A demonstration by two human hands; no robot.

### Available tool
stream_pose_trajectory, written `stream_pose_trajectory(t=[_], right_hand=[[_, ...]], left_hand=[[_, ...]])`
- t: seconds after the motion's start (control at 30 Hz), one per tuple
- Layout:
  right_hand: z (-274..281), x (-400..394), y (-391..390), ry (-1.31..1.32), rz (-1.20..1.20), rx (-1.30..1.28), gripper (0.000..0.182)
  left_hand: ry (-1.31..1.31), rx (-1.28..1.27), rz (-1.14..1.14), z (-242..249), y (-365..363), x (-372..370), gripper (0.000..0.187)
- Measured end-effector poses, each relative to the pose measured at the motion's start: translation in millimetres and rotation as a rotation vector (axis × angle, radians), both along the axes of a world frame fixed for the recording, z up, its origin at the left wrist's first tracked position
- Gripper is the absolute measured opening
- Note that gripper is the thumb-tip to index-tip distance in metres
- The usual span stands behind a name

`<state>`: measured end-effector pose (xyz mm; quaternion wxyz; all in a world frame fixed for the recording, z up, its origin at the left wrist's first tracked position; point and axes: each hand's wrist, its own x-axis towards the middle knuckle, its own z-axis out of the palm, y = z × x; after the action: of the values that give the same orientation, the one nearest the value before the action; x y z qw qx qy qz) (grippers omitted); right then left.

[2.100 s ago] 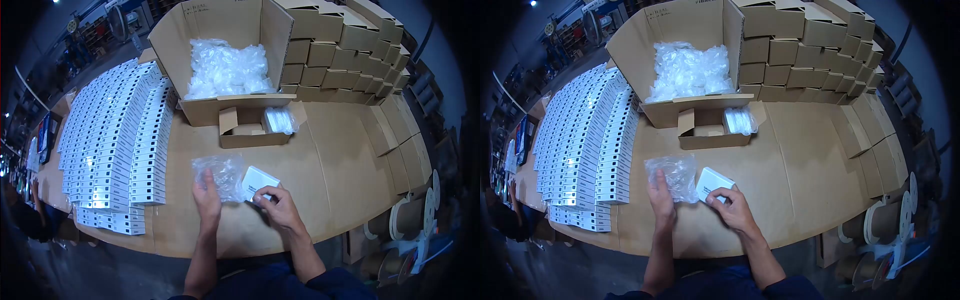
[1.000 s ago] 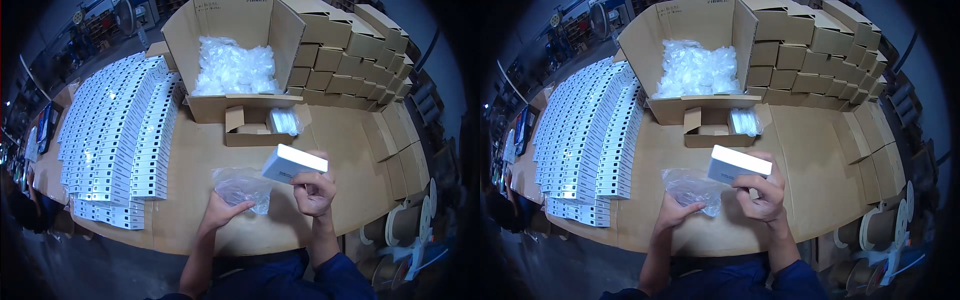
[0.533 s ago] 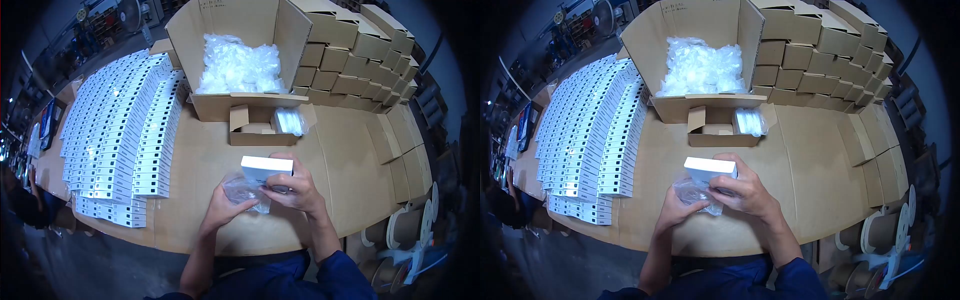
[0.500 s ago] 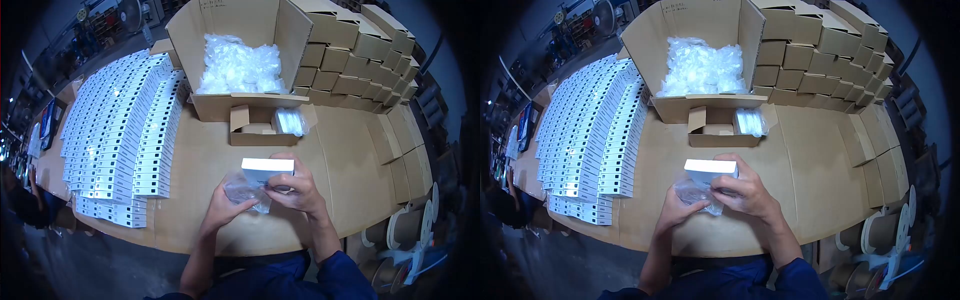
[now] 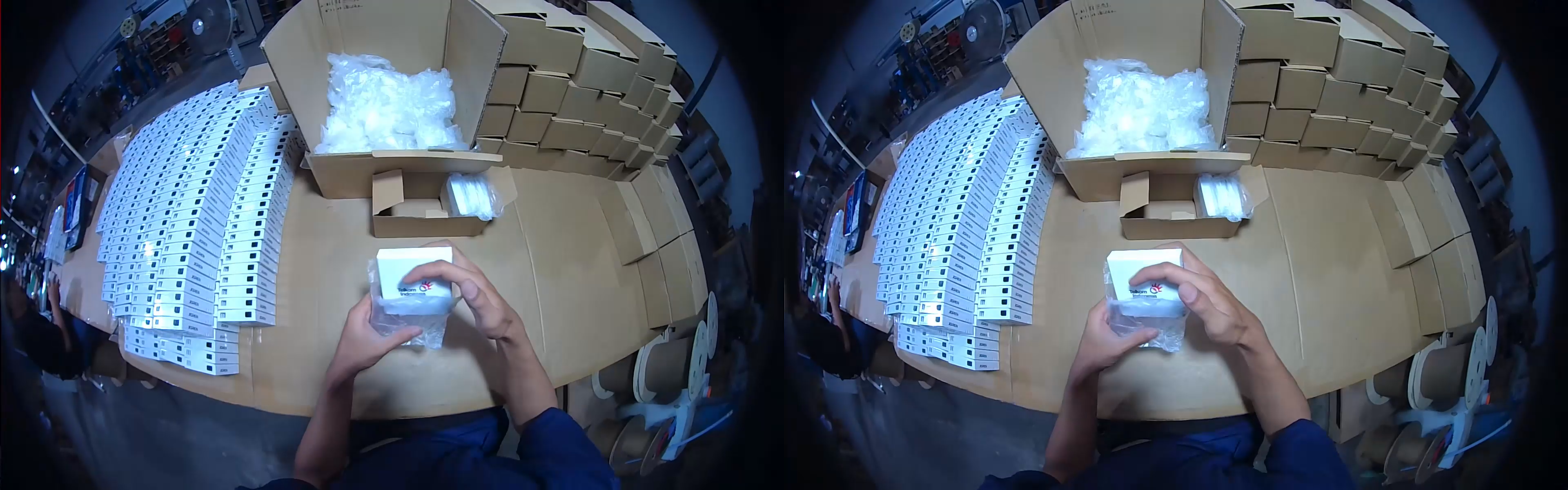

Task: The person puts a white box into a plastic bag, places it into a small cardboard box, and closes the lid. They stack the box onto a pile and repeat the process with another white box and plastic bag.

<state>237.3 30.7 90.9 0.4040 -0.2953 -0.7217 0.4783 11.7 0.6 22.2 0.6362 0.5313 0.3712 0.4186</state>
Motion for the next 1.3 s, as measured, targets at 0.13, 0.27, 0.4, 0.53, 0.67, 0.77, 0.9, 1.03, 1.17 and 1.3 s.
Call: stream_pose_trajectory(t=[0.13,0.27,0.4,0.53,0.67,0.77,0.9,1.03,1.17,1.3], right_hand=[[-13,2,4,0.002,0.073,-0.105,0.072],[-36,-4,2,0.34,-0.069,-0.12,0.063],[-58,-23,-29,0.748,-0.271,-0.359,0.056],[-88,-50,-54,0.926,-0.456,-0.436,0.031],[-97,-50,-53,0.985,-0.501,-0.454,0.011],[-103,-38,-49,0.996,-0.441,-0.448,0.012],[-86,-39,-43,1.046,-0.357,-0.392,0.012],[-74,-36,-42,1.072,-0.267,-0.463,0.009],[-85,-25,-44,0.876,-0.39,-0.506,0.008],[-69,-41,-47,0.752,-0.513,-0.367,0.008]], left_hand=[[-0.29,-0.152,0.056,-24,2,-1,0.038],[-0.465,-0.157,0.18,-28,-1,9,0.038],[-0.508,-0.131,0.248,-32,1,10,0.04],[-0.5,-0.122,0.244,-33,1,15,0.041],[-0.426,-0.123,0.29,-37,-3,18,0.042],[-0.148,0.015,0.272,-47,-1,7,0.046],[-0.142,0.053,0.23,-50,-2,2,0.05],[-0.395,-0.019,0.171,-47,-2,3,0.052],[-0.56,-0.099,0.073,-38,1,5,0.049],[-0.151,0.0,0.243,-40,-5,15,0.041]])
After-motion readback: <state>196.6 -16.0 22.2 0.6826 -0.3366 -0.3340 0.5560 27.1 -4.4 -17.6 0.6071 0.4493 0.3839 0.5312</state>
